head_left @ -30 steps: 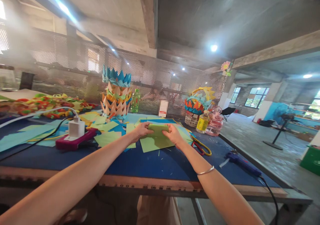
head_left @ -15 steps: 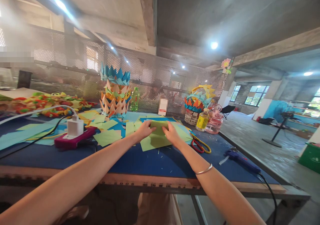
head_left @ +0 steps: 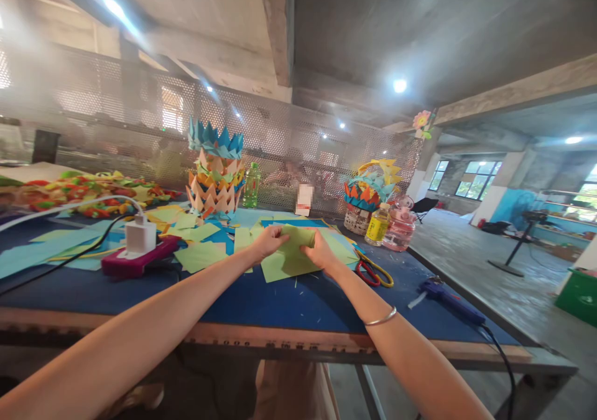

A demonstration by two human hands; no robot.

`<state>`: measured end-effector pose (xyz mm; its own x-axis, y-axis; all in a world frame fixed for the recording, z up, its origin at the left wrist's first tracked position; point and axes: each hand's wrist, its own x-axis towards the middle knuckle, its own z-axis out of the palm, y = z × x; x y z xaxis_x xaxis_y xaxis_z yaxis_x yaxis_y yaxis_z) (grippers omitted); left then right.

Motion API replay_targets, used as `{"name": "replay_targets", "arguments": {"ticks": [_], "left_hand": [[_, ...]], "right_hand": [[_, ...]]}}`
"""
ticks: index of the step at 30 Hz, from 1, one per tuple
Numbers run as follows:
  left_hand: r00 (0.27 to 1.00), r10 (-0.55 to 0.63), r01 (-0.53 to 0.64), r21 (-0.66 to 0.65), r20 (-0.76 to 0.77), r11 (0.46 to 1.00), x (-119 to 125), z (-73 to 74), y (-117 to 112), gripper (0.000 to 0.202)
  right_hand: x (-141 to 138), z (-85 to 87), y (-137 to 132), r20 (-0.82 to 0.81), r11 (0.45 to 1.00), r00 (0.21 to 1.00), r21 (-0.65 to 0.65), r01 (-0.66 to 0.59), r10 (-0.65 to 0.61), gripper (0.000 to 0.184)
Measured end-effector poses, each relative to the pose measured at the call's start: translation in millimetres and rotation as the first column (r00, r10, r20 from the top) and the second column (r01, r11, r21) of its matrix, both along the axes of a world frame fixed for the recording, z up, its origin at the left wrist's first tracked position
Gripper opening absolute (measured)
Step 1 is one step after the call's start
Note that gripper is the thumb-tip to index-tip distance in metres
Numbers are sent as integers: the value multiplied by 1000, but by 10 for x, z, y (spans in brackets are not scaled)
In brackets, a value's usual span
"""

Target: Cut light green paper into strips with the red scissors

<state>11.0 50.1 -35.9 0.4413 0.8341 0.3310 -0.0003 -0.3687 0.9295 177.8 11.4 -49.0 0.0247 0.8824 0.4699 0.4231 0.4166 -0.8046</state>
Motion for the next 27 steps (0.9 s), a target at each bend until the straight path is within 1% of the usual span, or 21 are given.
{"name": "replay_targets", "arguments": {"ticks": [3, 4, 6, 8, 11, 14, 16, 17, 19, 20, 21, 22, 24, 25, 26, 27], "left_hand": [[999, -14, 12, 56, 38, 998, -11, 4, 12, 27], [1000, 2, -4, 78, 29, 997, -13, -6, 22, 27], [999, 49, -47, 103, -13, 994, -14, -37, 44, 27], [995, 88, -82, 97, -54, 992, -15, -66, 60, 28], [993, 99, -97, 41, -66, 994, -18, -63, 53, 22], [998, 53, -54, -32, -38, 998, -29, -3, 12, 17], [999, 35, -34, -73, 8, 997, -42, 49, -23, 20], [998, 55, -51, -94, 38, 994, -50, 74, -39, 24], [985, 144, -130, -148, 91, 980, -68, 120, -71, 33], [976, 187, -162, -199, 113, 967, -76, 142, -87, 38], [970, 201, -158, -272, 137, 949, -84, 165, -106, 44], [969, 182, -112, -358, 168, 927, -89, 189, -127, 50], [962, 71, 76, -507, 264, 859, -92, 239, -181, 59], [945, 2, 187, -544, 328, 818, -89, 264, -210, 60], [919, -60, 285, -551, 390, 784, -86, 287, -238, 60], [891, -106, 357, -538, 441, 764, -83, 308, -262, 58]], "right_hand": [[-18, 18, -16, 12, 996, 999, 78, -52, 52, 46], [-17, 20, -22, 27, 995, 998, 73, -62, 60, 47], [-6, 16, -30, 75, 997, 994, 23, -77, 75, 46], [14, 6, -24, 125, 997, 989, -18, -79, 80, 44], [49, -4, 3, 181, 998, 982, -2, -56, 55, 36], [75, 6, 28, 244, 999, 970, 32, -7, -1, 16], [86, 32, 27, 259, 997, 964, 64, 41, -56, 5], [90, 51, 19, 255, 994, 963, 88, 67, -87, 9], [94, 96, -14, 233, 980, 960, 157, 120, -155, 17], [93, 118, -37, 220, 966, 958, 217, 138, -187, 20], [89, 137, -64, 215, 944, 953, 296, 145, -214, 22], [80, 151, -92, 227, 913, 945, 384, 135, -235, 24], [45, 159, -147, 308, 846, 919, 531, 50, -247, 30], [20, 154, -170, 372, 825, 897, 565, -15, -239, 34], [-8, 147, -191, 440, 820, 871, 566, -80, -219, 35], [-38, 139, -208, 503, 824, 843, 549, -142, -189, 36]]}}
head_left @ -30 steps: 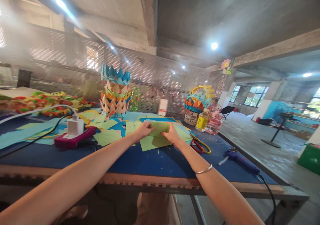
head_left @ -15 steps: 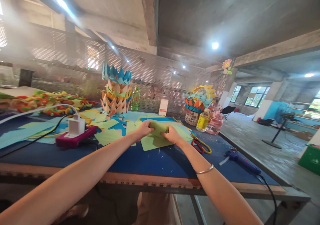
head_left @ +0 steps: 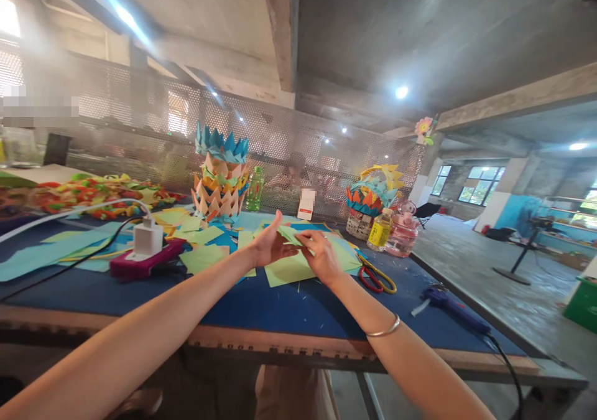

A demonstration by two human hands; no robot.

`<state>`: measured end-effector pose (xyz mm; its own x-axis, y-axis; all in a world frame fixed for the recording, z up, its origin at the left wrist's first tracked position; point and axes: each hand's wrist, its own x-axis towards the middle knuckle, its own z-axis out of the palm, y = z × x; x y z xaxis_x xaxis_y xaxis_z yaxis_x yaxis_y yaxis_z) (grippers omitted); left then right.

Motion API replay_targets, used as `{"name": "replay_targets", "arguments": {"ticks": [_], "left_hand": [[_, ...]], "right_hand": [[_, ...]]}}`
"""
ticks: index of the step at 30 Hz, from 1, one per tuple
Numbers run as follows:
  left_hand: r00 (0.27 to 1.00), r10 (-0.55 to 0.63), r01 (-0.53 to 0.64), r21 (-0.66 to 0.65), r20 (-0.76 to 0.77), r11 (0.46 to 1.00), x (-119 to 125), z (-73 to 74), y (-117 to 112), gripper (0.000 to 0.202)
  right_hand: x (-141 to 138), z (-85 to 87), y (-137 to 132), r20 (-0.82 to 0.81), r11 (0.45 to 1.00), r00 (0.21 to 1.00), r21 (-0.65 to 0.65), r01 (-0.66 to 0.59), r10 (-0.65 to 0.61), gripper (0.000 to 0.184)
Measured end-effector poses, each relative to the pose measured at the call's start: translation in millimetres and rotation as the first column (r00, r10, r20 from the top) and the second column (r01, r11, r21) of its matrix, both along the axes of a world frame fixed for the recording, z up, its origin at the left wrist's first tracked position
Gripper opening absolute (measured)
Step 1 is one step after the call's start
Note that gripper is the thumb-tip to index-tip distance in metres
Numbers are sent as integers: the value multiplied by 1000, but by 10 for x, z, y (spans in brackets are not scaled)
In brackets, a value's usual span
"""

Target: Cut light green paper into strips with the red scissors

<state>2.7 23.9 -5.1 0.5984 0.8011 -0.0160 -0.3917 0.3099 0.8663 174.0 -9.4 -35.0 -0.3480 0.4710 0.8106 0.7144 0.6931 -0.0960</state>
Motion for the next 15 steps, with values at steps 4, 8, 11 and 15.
{"name": "replay_targets", "arguments": {"ticks": [4, 8, 11, 15], "left_hand": [[995, -1, -2, 35, 103, 999, -14, 50, -27, 46], [993, 41, -45, 32, 110, 998, -62, 87, -17, 46], [996, 16, -20, 37, 90, 999, -83, 108, -35, 52], [998, -15, 12, 48, 61, 999, -84, 97, -37, 61]], "right_hand": [[-82, -4, -41, 119, 998, 992, -44, -43, 48, 37], [-80, 28, -69, 58, 999, 998, -39, -7, 9, 39], [-75, 49, -92, 25, 999, 1000, -42, 16, -15, 38], [-93, 63, -108, 24, 997, 998, -58, 53, -52, 41]]}}
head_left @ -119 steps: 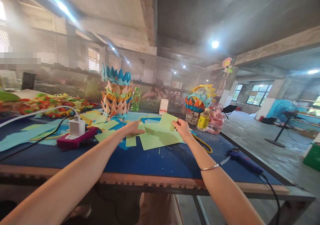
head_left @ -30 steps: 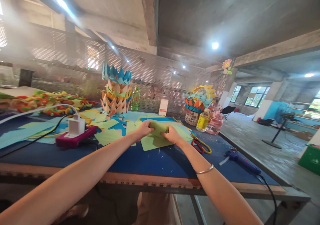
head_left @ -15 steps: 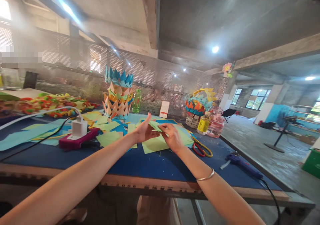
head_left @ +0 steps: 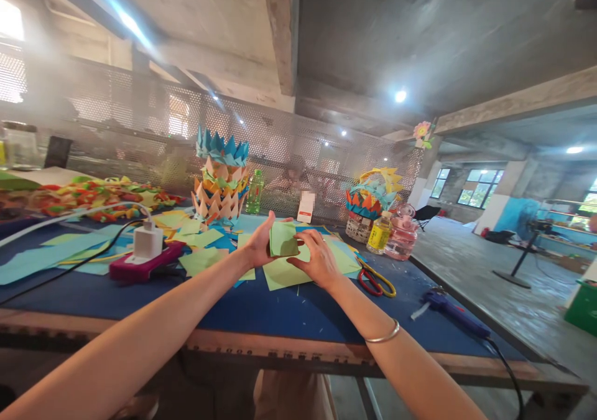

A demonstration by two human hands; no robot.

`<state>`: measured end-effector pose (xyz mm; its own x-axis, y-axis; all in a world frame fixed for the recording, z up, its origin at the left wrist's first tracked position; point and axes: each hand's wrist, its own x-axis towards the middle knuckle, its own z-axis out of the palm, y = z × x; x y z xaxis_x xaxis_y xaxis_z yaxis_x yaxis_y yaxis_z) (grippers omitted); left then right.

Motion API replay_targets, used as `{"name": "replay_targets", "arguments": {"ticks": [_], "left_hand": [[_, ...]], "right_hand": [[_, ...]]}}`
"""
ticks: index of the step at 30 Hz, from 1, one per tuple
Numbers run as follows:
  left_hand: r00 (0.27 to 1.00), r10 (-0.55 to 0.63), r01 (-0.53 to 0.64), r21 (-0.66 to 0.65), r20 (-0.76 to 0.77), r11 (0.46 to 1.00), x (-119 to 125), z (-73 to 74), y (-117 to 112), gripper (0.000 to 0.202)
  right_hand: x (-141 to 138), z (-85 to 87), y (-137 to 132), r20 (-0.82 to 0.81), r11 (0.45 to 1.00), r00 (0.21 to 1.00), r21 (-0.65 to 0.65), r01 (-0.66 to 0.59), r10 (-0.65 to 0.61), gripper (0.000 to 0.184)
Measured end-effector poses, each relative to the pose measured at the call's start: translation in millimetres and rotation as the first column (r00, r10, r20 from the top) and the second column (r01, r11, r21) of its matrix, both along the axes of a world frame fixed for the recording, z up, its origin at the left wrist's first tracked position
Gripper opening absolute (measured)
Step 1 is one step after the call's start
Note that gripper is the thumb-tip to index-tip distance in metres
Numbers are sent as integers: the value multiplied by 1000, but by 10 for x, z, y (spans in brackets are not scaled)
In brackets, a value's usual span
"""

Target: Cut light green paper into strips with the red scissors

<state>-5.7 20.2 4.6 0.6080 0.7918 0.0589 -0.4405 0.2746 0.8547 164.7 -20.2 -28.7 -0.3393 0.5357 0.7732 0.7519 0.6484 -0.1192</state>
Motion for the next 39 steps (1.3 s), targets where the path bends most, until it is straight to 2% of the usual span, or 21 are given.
{"name": "replay_targets", "arguments": {"ticks": [3, 6, 8, 11, 14, 18, 22, 25, 27, 30, 34, 36, 39], "left_hand": [[998, 10, -8, 28, -63, 1000, 1, -21, 23, 66], [994, 32, -28, 39, -107, 999, -2, -34, 39, 69], [995, 0, 2, 22, -100, 1000, -4, -40, 47, 71], [995, -58, 58, -3, -81, 998, -5, -62, 71, 73], [990, -88, 87, -12, -111, 996, 0, -100, 105, 74], [979, -148, 148, -9, -143, 989, 16, -121, 93, 73], [947, -225, 235, 17, -229, 972, 33, -95, 1, 69], [904, -289, 308, 10, -316, 951, 34, -101, -56, 65], [885, -297, 329, 32, -359, 944, 33, -133, -67, 54], [897, -210, 278, 127, -388, 952, 41, -203, -48, 36], [910, 17, 81, 218, -415, 973, 73, -263, 20, 40], [869, 107, 27, 263, -483, 965, 86, -252, 55, 37], [805, 215, 13, 379, -552, 925, 75, -172, 100, 36]], "right_hand": [[-4, -2, 5, 9, 1000, 1000, 3, 12, -12, 40], [7, -8, 11, 48, 999, 998, 18, 29, -29, 29], [14, -5, 8, 76, 999, 997, 26, 31, -32, 23], [14, 4, -1, 79, 999, 997, 20, 26, -27, 24], [16, -6, 15, 24, 999, 999, 15, 32, -32, 25], [53, -63, 95, -165, 996, 983, 18, 84, -80, 34], [89, -97, 155, -313, 990, 942, -106, 93, -122, 44], [82, -82, 162, -316, 975, 947, -222, -11, -61, 34], [73, -68, 165, -320, 967, 947, -244, -68, -14, 25], [72, -49, 172, -380, 965, 925, -253, -73, -29, 19], [107, -20, 177, -435, 955, 896, -293, -42, -94, 21], [151, -1, 186, -450, 960, 885, -281, -8, -124, 22], [272, 28, 218, -494, 958, 844, -276, 76, -209, 23]]}}
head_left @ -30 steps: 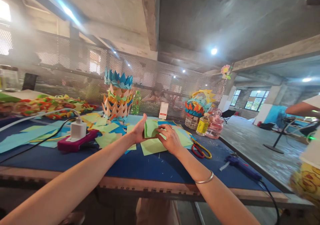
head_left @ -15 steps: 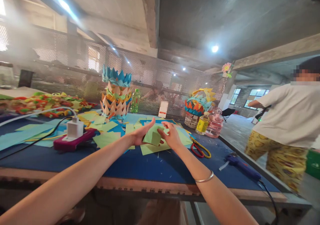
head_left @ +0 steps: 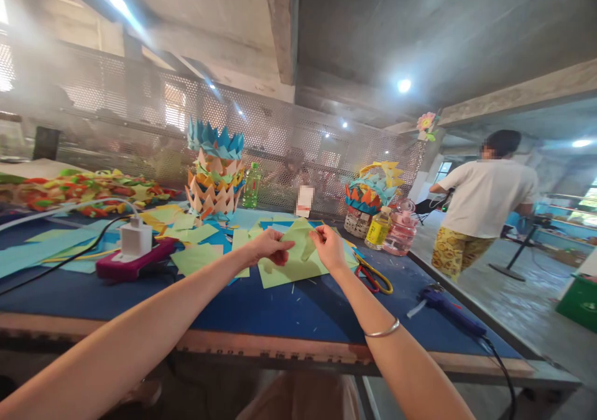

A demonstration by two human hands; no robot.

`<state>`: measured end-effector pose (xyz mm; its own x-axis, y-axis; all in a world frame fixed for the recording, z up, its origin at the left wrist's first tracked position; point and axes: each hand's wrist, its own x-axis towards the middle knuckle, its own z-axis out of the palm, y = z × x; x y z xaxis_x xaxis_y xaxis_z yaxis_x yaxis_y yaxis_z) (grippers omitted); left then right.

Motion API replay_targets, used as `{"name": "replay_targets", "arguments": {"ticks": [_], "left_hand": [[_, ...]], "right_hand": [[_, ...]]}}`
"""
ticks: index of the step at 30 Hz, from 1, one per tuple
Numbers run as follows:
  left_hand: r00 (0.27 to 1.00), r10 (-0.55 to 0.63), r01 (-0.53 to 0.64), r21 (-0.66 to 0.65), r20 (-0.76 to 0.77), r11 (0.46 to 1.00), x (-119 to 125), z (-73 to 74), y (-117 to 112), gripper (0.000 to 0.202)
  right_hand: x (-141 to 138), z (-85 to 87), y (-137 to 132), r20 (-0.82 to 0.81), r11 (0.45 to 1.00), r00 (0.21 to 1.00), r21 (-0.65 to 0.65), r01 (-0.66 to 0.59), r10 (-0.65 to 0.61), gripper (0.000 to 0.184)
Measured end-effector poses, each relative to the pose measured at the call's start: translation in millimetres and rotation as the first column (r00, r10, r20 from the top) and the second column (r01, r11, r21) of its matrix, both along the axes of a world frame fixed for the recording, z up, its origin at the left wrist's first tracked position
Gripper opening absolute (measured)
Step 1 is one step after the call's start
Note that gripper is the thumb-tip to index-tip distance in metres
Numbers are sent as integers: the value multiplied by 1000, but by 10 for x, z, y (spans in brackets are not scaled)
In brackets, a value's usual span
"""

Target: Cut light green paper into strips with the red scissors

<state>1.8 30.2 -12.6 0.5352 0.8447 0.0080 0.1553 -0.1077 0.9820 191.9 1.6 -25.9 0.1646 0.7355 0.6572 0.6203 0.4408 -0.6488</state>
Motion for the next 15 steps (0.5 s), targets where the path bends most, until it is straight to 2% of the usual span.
{"name": "replay_targets", "arguments": {"ticks": [4, 7, 9, 12, 15], "left_hand": [[982, 160, -170, 93, 104, 981, -113, 159, 83, 28], [953, 288, -300, 138, 98, 944, -240, 214, 183, 20], [945, 322, -328, 181, 62, 927, -295, 199, 248, 17], [952, 302, -274, 324, -40, 906, -275, 135, 279, 12], [947, 257, -125, 515, -193, 848, -175, 70, 186, 14]], "right_hand": [[231, 0, 81, -110, 989, 984, 4, 145, -143, 27], [363, -49, 167, -200, 987, 966, -17, 162, -162, 30], [407, -79, 214, -244, 987, 956, -27, 160, -161, 31], [431, -71, 226, -296, 985, 940, -17, 170, -168, 34], [438, 5, 156, -292, 988, 946, 12, 151, -141, 37]]}}
